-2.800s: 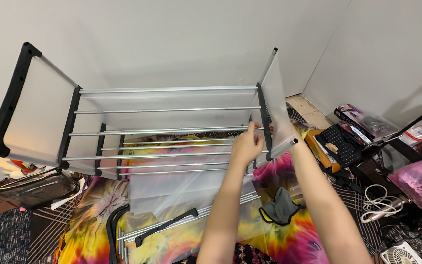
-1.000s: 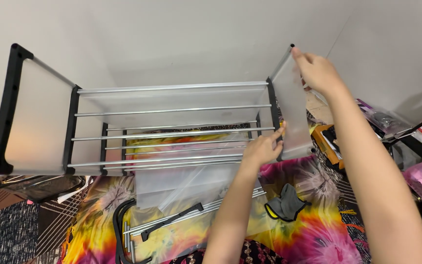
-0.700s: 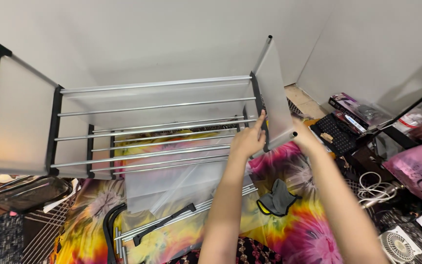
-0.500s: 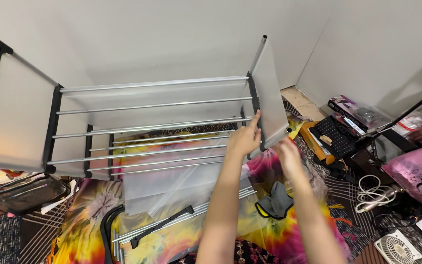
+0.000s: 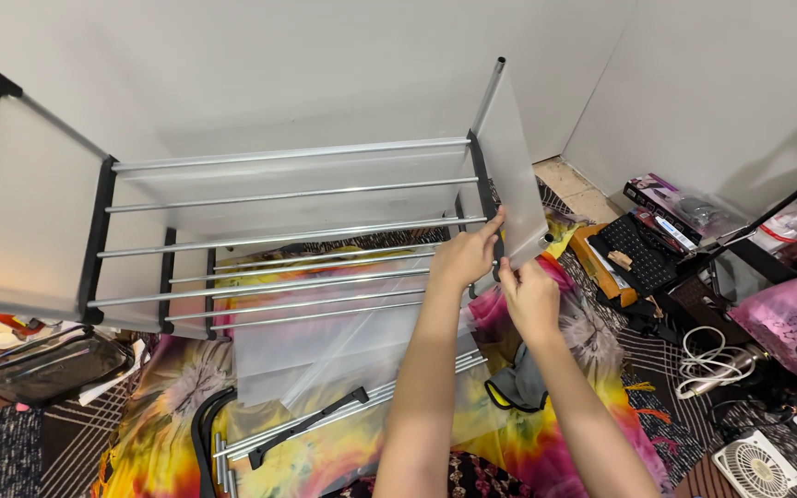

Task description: The person assembles a metal and plastic rack by inserting metal rods into black plastic corner joints and attaching translucent plastic panels. They repeatedly connect and adjust the frame components on a patterned rug in a room.

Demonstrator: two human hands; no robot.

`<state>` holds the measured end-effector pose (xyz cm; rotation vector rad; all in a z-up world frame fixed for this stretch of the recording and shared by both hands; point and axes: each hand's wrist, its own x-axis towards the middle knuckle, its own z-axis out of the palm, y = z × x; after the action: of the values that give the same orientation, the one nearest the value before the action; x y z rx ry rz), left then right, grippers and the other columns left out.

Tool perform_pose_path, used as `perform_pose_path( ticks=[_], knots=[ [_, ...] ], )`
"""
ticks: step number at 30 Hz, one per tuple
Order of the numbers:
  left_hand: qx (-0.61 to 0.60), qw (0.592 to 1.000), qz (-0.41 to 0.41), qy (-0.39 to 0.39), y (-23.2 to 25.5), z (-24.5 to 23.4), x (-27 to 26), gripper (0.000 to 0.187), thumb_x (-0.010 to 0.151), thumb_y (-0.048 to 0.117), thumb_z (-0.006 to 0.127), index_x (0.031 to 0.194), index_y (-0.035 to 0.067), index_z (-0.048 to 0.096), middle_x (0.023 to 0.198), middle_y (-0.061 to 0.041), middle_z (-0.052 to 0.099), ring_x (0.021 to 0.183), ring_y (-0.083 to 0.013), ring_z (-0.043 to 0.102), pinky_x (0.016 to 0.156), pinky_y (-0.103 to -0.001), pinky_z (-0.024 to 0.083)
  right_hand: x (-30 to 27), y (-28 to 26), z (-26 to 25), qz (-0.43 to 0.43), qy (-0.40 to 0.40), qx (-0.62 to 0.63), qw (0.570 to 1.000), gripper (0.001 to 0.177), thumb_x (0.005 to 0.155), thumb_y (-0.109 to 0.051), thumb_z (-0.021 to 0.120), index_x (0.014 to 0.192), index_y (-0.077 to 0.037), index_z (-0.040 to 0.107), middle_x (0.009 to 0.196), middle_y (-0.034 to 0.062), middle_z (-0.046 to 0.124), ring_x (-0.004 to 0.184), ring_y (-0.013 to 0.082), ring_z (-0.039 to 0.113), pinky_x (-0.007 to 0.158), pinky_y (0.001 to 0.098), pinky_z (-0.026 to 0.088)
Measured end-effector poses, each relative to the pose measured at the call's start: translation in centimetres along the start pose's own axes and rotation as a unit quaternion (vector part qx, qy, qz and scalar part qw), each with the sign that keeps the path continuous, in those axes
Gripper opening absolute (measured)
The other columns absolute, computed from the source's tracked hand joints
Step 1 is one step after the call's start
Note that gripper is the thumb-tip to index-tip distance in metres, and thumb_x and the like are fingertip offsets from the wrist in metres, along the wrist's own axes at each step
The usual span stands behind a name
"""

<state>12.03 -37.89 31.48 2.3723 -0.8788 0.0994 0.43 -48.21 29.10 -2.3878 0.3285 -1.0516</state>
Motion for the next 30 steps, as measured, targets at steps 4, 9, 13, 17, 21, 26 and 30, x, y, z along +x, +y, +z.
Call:
perform_pose_path(
  ticks=[4, 9, 13, 17, 21, 26, 30],
  knots=[
    [-0.004, 1.000, 0.001, 0.009, 0.1, 0.0, 0.0, 0.050, 0.103, 0.037, 0.048, 0.150, 0.051, 0.041, 0.080, -0.020, 0.072, 0.075, -0.0423, 0.071, 0.072, -0.055, 0.057, 0.1, -0.3, -0.2, -0.001, 0.017, 0.025, 1.000, 0.028, 0.098, -0.028, 0.069, 0.088, -0.002, 0.066, 0.074, 0.0176, 0.064, 0.065, 0.0376, 0.063, 0.060, 0.0454, 0.049],
    [-0.010, 1.000, -0.006, -0.001, 0.3, -0.2, 0.0, 0.053, 0.102, 0.037, 0.048, 0.153, 0.050, 0.038, 0.079, -0.020, 0.072, 0.074, -0.0425, 0.071, 0.072, -0.055, 0.057, 0.5, -1.0, -0.9, -0.010, 0.028, 0.031, 0.999, 0.021, 0.096, -0.026, 0.071, 0.093, -0.005, 0.069, 0.075, 0.0150, 0.065, 0.063, 0.0346, 0.064, 0.060, 0.0431, 0.049],
    [-0.016, 1.000, -0.013, -0.010, 0.5, -0.2, -0.1, 0.056, 0.101, 0.036, 0.048, 0.155, 0.050, 0.034, 0.080, -0.021, 0.072, 0.075, -0.0432, 0.070, 0.072, -0.056, 0.056, 0.0, -0.9, -0.4, 0.078, 0.016, 0.066, 0.995, 0.024, 0.096, -0.028, 0.069, 0.096, -0.004, 0.068, 0.070, 0.0140, 0.064, 0.059, 0.0322, 0.063, 0.059, 0.0432, 0.049],
    [-0.011, 1.000, -0.016, -0.009, 0.5, -0.1, -0.2, 0.057, 0.101, 0.039, 0.049, 0.156, 0.048, 0.033, 0.082, -0.021, 0.072, 0.076, -0.0425, 0.071, 0.073, -0.055, 0.057, -0.6, -0.2, 0.6, 0.052, -0.009, -0.003, 0.999, 0.028, 0.095, -0.033, 0.069, 0.092, -0.005, 0.068, 0.070, 0.0147, 0.066, 0.062, 0.0349, 0.065, 0.059, 0.0448, 0.050],
    [-0.001, 0.999, -0.023, -0.023, 0.5, 0.0, -0.3, 0.056, 0.103, 0.040, 0.047, 0.156, 0.049, 0.032, 0.083, -0.021, 0.073, 0.077, -0.0427, 0.072, 0.074, -0.055, 0.057, -0.6, 0.8, 1.2, 0.039, -0.012, 0.004, 0.999, 0.030, 0.099, -0.032, 0.067, 0.089, -0.004, 0.068, 0.072, 0.0160, 0.066, 0.065, 0.0380, 0.066, 0.060, 0.0460, 0.050],
    [0.002, 0.999, -0.015, -0.028, 0.9, -0.2, -0.4, 0.058, 0.102, 0.039, 0.045, 0.157, 0.049, 0.028, 0.084, -0.020, 0.073, 0.077, -0.0425, 0.072, 0.073, -0.056, 0.057, -0.3, 1.2, 0.9, 0.005, 0.010, 0.005, 1.000, 0.028, 0.098, -0.028, 0.068, 0.085, -0.004, 0.070, 0.072, 0.0190, 0.065, 0.065, 0.0402, 0.064, 0.059, 0.0472, 0.048],
    [0.000, 0.999, -0.016, -0.032, 1.1, -0.5, -0.6, 0.058, 0.103, 0.038, 0.043, 0.157, 0.050, 0.028, 0.082, -0.021, 0.073, 0.076, -0.0424, 0.072, 0.074, -0.056, 0.057, 0.0, 1.0, 0.7, -0.009, 0.019, 0.020, 1.000, 0.026, 0.098, -0.025, 0.068, 0.085, -0.002, 0.069, 0.070, 0.0192, 0.063, 0.063, 0.0395, 0.063, 0.058, 0.0461, 0.048]
  ],
)
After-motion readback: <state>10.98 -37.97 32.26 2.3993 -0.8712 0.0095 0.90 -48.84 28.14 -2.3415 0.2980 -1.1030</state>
